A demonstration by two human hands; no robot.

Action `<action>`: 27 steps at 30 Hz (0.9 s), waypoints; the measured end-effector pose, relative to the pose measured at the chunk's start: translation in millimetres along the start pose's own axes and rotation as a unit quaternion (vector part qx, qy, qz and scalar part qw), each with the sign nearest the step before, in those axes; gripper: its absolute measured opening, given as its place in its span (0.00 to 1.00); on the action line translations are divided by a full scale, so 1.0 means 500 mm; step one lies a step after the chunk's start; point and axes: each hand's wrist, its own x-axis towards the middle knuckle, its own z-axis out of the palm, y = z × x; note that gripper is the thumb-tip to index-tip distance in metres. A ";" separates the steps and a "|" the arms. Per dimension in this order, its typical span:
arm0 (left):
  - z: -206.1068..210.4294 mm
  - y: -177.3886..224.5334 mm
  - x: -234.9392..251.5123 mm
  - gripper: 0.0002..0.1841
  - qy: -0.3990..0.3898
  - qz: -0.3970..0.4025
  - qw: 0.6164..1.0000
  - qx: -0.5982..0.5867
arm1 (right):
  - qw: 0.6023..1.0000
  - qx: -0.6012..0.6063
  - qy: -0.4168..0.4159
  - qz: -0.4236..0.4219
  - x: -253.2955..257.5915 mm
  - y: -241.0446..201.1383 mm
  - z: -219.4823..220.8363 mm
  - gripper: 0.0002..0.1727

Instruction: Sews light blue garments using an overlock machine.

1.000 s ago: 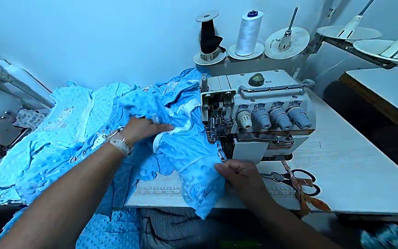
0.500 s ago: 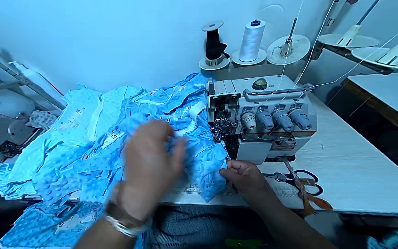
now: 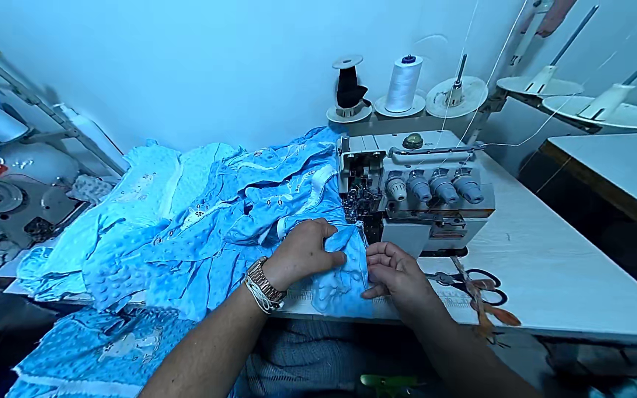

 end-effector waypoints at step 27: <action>0.175 -0.030 -0.055 0.07 0.322 0.269 0.900 0.117 | 0.990 0.133 -0.024 -0.050 -0.033 0.050 0.009 0.08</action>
